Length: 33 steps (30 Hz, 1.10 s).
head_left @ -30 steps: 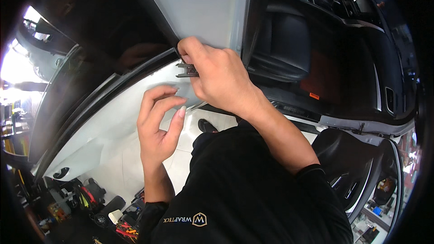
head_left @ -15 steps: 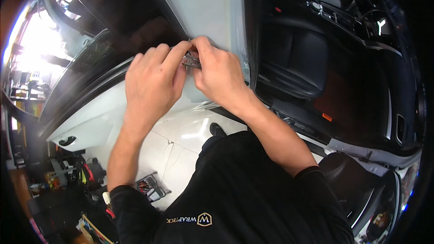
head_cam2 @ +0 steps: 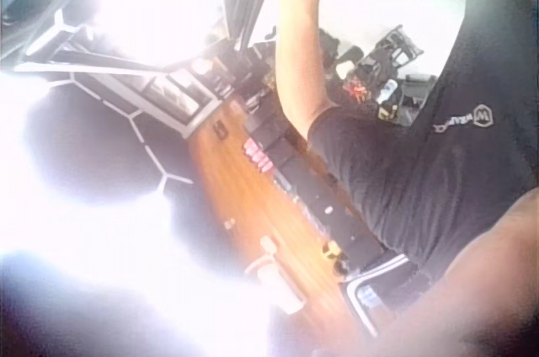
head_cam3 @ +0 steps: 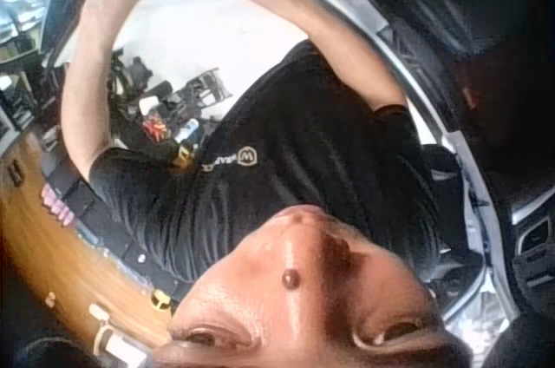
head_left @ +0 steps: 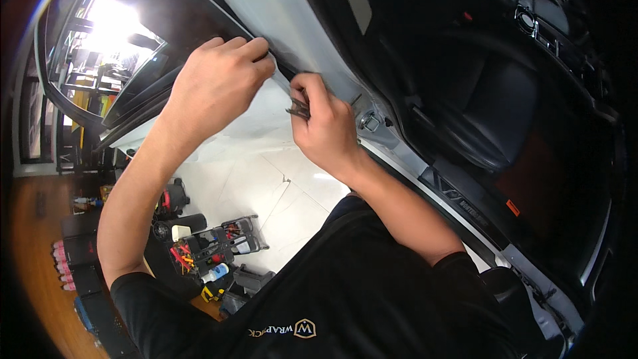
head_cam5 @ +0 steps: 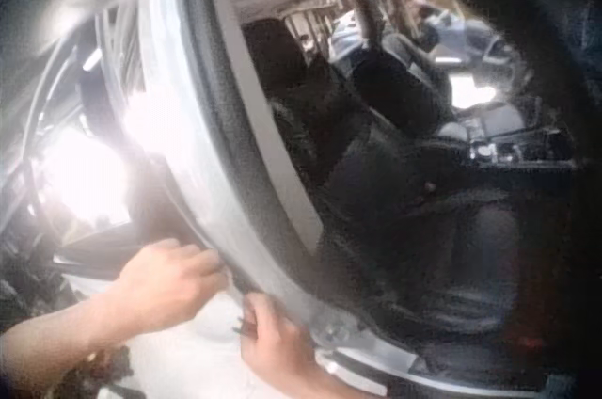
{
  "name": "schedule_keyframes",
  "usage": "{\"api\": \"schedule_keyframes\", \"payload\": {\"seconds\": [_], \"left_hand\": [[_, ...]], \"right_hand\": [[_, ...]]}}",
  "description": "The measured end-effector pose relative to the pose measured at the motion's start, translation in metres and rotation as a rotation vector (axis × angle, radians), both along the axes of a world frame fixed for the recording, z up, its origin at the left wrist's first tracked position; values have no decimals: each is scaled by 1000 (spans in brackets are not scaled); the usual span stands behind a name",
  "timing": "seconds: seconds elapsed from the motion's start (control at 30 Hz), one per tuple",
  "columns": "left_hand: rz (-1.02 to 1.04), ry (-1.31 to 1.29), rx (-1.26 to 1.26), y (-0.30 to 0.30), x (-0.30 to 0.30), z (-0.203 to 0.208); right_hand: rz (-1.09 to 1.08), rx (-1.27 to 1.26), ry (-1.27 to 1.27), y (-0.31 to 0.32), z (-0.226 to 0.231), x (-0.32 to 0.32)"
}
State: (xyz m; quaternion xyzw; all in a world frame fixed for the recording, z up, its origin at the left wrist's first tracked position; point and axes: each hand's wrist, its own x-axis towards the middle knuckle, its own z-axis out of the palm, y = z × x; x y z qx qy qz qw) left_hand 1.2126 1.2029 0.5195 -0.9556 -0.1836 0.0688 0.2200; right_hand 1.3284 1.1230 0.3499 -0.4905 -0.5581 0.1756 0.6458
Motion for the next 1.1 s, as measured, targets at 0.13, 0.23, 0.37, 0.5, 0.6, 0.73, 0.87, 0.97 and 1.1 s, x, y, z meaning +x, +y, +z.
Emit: {"api": "schedule_keyframes", "payload": {"seconds": [0.13,0.23,0.37,0.5,0.6,0.73,0.87,0.97,1.1], "left_hand": [[86,0,-57,-5,15,4],[345,39,-30,-16,29,-2],[519,23,38,-22,40,-9],[631,-69,54,-26,43,-19],[593,-104,51,-26,38,-21],[540,-56,100,-30,40,-19],[534,-99,109,-32,35,-26],[574,-79,132,-34,39,-27],[558,-79,184,-36,40,-32]], "right_hand": [[69,0,45,-17,-14,22],[114,-4,46,-24,-20,35],[229,-105,70,-36,-18,51],[268,-54,71,-38,-19,50],[322,-62,85,-41,-15,53],[352,-68,74,-40,-15,52],[387,-51,85,-39,-9,52],[409,-36,98,-39,-6,52],[451,-83,96,-40,-6,51]]}}
